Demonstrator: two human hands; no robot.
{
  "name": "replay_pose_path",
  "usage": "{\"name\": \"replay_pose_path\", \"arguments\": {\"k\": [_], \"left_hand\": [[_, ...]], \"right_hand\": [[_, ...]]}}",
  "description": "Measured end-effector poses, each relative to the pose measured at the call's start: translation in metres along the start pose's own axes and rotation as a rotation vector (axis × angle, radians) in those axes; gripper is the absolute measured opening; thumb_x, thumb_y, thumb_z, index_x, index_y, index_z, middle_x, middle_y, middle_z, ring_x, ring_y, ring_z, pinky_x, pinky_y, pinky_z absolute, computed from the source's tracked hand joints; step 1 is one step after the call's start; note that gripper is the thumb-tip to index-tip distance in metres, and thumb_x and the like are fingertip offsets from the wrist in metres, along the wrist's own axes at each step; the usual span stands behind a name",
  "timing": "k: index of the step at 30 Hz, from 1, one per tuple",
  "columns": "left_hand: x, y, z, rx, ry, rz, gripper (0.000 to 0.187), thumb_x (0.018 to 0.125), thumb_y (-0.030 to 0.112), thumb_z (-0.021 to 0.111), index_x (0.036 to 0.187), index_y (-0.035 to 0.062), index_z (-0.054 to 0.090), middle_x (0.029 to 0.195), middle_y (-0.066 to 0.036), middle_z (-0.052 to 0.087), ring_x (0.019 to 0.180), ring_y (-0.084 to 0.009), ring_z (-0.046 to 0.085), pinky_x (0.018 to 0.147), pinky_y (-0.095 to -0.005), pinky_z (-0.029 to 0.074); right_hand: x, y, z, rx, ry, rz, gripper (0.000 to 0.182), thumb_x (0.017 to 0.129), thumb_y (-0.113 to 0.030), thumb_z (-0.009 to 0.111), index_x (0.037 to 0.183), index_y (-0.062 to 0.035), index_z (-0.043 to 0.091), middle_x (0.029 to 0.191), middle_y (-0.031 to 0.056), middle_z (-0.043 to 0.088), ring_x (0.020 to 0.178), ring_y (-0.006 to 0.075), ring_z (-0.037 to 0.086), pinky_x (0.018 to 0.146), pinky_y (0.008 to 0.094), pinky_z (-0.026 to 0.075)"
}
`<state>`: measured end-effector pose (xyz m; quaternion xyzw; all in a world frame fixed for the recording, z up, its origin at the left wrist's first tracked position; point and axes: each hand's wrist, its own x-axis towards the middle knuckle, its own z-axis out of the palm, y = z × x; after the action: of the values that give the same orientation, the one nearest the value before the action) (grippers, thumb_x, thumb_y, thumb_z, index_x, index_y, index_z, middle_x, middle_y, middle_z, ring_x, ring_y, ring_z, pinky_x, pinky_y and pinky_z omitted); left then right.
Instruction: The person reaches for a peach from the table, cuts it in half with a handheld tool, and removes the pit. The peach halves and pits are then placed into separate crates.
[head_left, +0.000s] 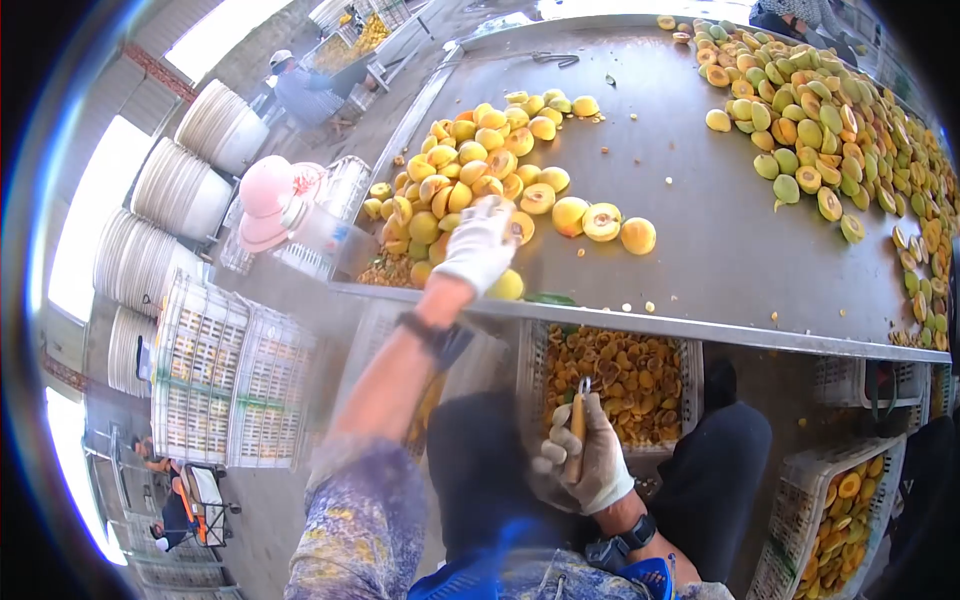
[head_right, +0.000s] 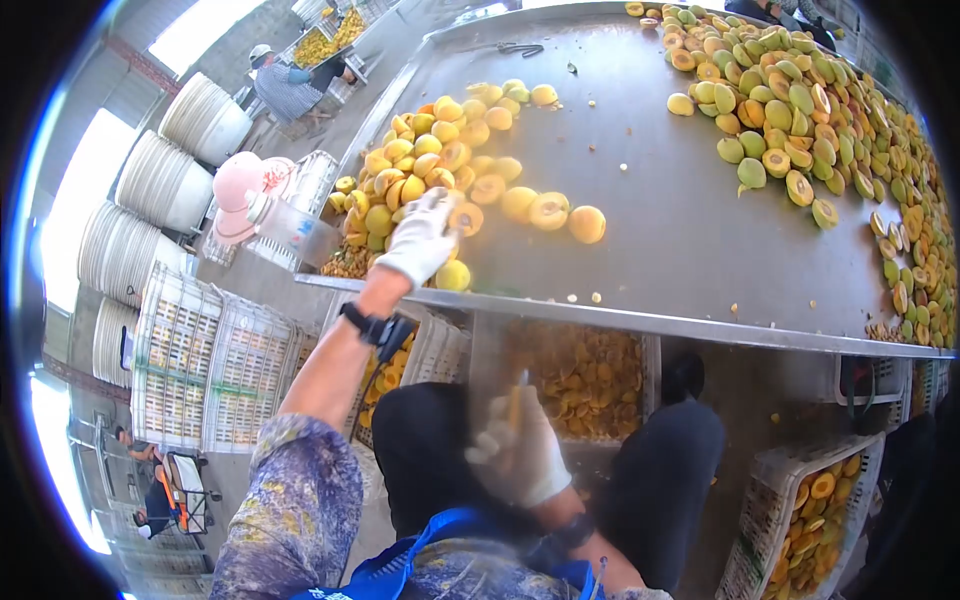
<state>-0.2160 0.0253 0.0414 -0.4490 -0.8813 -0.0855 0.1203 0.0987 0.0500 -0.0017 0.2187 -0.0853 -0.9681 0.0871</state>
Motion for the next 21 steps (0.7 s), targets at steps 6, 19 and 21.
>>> {"name": "replay_pose_path", "arguments": {"k": [6, 19, 21], "left_hand": [[0.028, 0.004, 0.037, 0.084, -0.315, 0.086, 0.037, 0.08, 0.014, 0.063, 0.116, 0.0084, 0.056, 0.115, -0.018, 0.059, 0.109, -0.0401, 0.053, 0.095, -0.0445, 0.045], [-0.111, 0.132, -0.08, -0.828, -0.452, 0.396, 0.07, 0.074, -0.007, 0.061, 0.14, 0.0107, 0.045, 0.141, -0.015, 0.046, 0.132, -0.0317, 0.044, 0.107, -0.0363, 0.039], [-0.125, 0.132, -0.076, -1.36, -0.461, 0.066, 0.067, 0.079, -0.005, 0.062, 0.141, 0.0102, 0.042, 0.142, -0.014, 0.042, 0.136, -0.0284, 0.038, 0.108, -0.0383, 0.038]], "right_hand": [[0.006, -0.007, -0.007, -0.115, -0.004, -0.057, 0.038, 0.093, -0.057, 0.053, 0.094, -0.019, 0.057, 0.056, -0.0077, 0.036, 0.043, 0.0083, 0.035, 0.038, 0.0235, 0.028], [-0.008, -0.021, 0.018, -0.673, 0.014, -0.562, 0.033, 0.098, -0.041, 0.053, 0.109, -0.0111, 0.055, 0.076, -0.0007, 0.059, 0.05, 0.0057, 0.051, 0.038, 0.0172, 0.034], [-0.02, -0.015, 0.027, -0.494, -0.002, -0.477, 0.029, 0.098, -0.038, 0.053, 0.109, -0.0111, 0.055, 0.075, -0.0016, 0.058, 0.05, 0.0055, 0.05, 0.038, 0.0176, 0.034]]}}
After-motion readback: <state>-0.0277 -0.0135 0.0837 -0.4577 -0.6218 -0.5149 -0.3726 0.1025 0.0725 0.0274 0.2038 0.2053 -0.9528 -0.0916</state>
